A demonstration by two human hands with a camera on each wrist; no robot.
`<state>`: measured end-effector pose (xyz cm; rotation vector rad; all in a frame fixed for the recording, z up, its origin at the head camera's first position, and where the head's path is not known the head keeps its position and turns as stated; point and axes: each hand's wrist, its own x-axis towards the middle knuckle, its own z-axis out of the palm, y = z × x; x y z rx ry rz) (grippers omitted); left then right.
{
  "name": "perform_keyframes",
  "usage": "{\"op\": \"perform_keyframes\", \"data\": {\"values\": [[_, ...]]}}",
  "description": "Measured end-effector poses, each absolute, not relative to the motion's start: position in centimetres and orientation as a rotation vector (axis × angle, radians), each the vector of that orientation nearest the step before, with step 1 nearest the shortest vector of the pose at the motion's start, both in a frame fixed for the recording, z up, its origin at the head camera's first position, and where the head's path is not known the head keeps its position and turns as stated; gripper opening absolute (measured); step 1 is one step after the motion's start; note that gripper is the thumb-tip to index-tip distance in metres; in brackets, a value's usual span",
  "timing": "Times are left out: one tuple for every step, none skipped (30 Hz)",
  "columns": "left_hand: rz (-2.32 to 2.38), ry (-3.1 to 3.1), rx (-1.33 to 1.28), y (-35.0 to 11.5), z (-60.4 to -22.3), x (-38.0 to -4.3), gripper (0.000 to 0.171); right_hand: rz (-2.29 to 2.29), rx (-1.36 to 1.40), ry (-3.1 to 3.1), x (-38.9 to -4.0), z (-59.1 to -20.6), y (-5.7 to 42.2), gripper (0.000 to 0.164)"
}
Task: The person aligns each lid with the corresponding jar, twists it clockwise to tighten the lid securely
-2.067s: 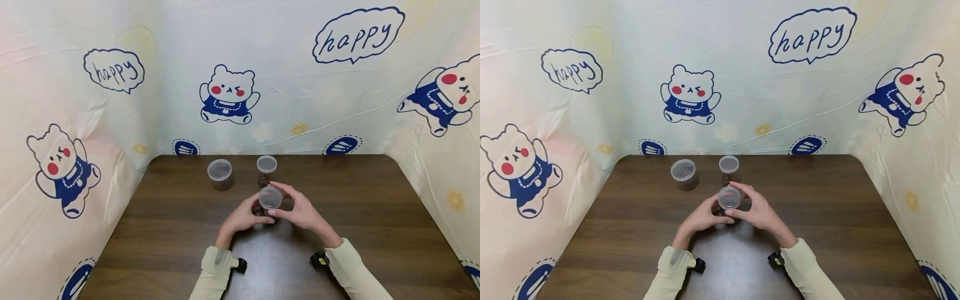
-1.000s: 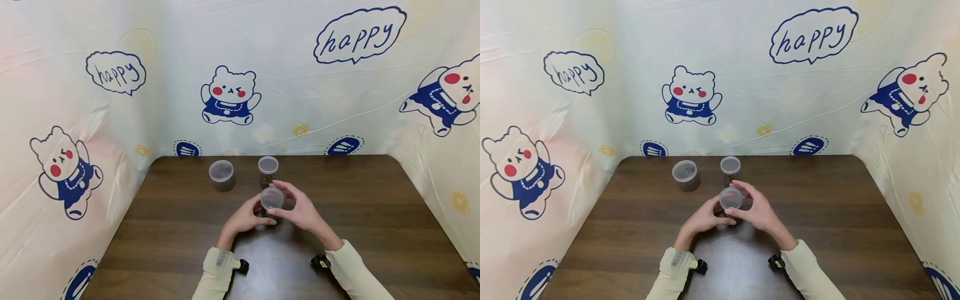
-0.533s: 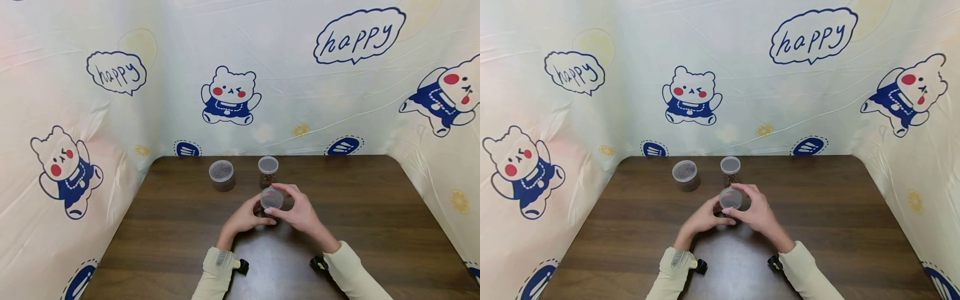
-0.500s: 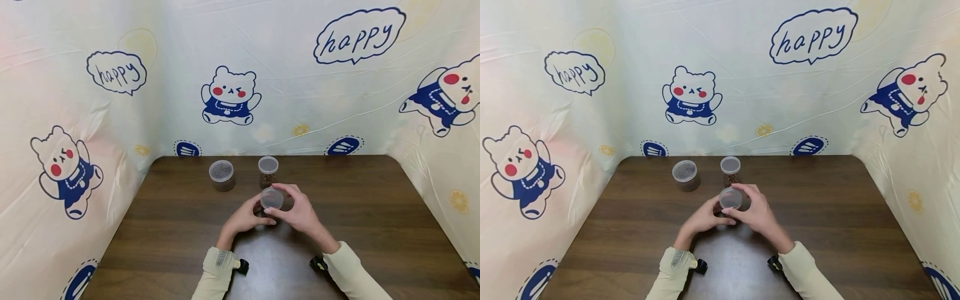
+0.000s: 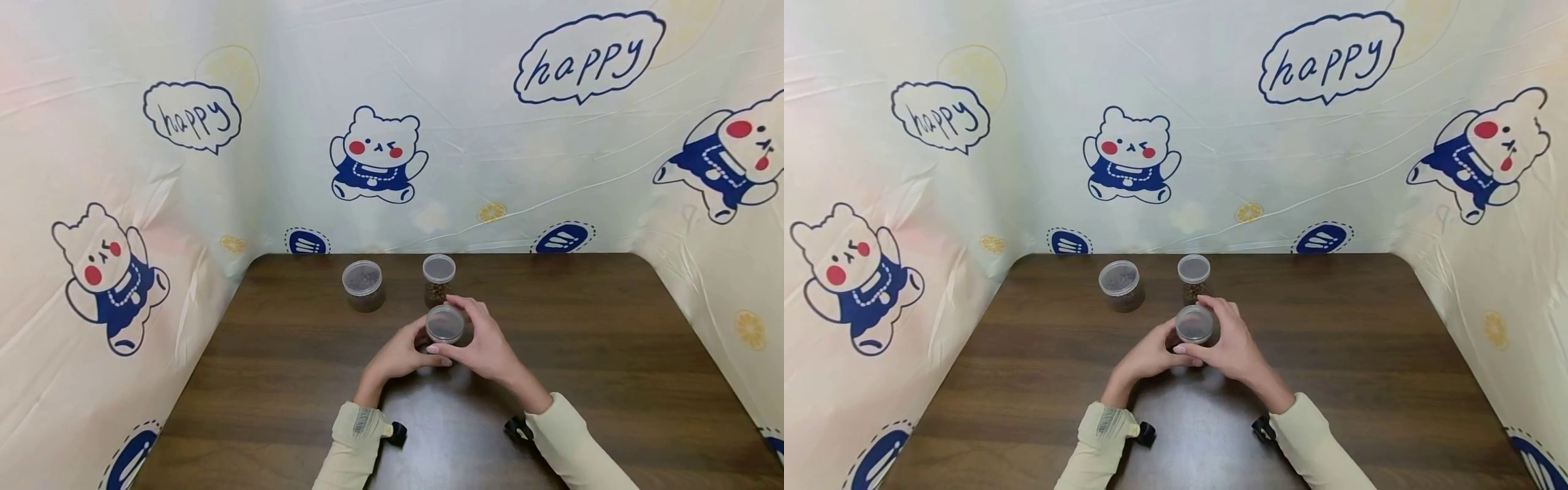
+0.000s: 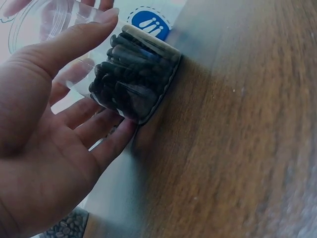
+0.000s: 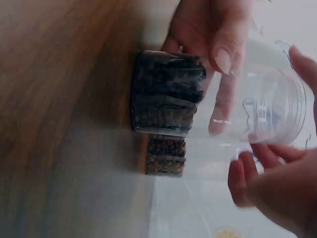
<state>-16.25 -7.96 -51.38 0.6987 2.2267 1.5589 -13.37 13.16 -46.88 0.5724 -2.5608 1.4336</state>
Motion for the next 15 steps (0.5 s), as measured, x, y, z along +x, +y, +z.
{"op": "perform_keyframes", "data": {"values": [[1.560,2.223,0.698,-7.96,-51.37,-16.26,0.081,1.483,0.582,-2.580,-13.46,-46.86,13.35,0.085],[1.561,2.221,0.696,-7.97,-51.36,-16.25,0.082,1.526,0.592,-2.594,-13.56,-46.87,13.54,0.084],[1.564,2.213,0.699,-7.97,-51.37,-16.26,0.082,1.559,0.599,-2.607,-13.66,-46.89,13.70,0.082],[1.564,2.207,0.697,-7.97,-51.37,-16.28,0.082,1.582,0.601,-2.617,-13.74,-46.91,13.84,0.081],[1.568,2.199,0.700,-7.97,-51.39,-16.29,0.082,1.597,0.606,-2.621,-13.83,-46.96,13.95,0.079],[1.572,2.192,0.703,-7.95,-51.39,-16.30,0.082,1.607,0.607,-2.624,-13.91,-47.02,14.02,0.078],[1.576,2.187,0.707,-7.93,-51.41,-16.31,0.082,1.612,0.607,-2.624,-13.98,-47.07,14.07,0.076],[1.578,2.185,0.709,-7.91,-51.43,-16.32,0.082,1.618,0.607,-2.620,-14.03,-47.12,14.08,0.075],[1.583,2.182,0.710,-7.89,-51.44,-16.33,0.082,1.623,0.606,-2.614,-14.08,-47.16,14.08,0.075],[1.582,2.185,0.710,-7.87,-51.46,-16.33,0.082,1.628,0.609,-2.607,-14.11,-47.21,14.07,0.075],[1.584,2.187,0.710,-7.85,-51.47,-16.33,0.082,1.633,0.612,-2.599,-14.13,-47.25,14.06,0.075],[1.583,2.191,0.709,-7.83,-51.46,-16.33,0.082,1.637,0.614,-2.594,-14.14,-47.28,14.05,0.075],[1.584,2.192,0.708,-7.82,-51.45,-16.33,0.082,1.641,0.618,-2.585,-14.16,-47.32,14.05,0.075],[1.584,2.192,0.706,-7.81,-51.43,-16.32,0.082,1.641,0.620,-2.581,-14.17,-47.37,14.04,0.075],[1.585,2.193,0.704,-7.80,-51.43,-16.31,0.083,1.644,0.623,-2.575,-14.19,-47.42,14.03,0.075]]}}
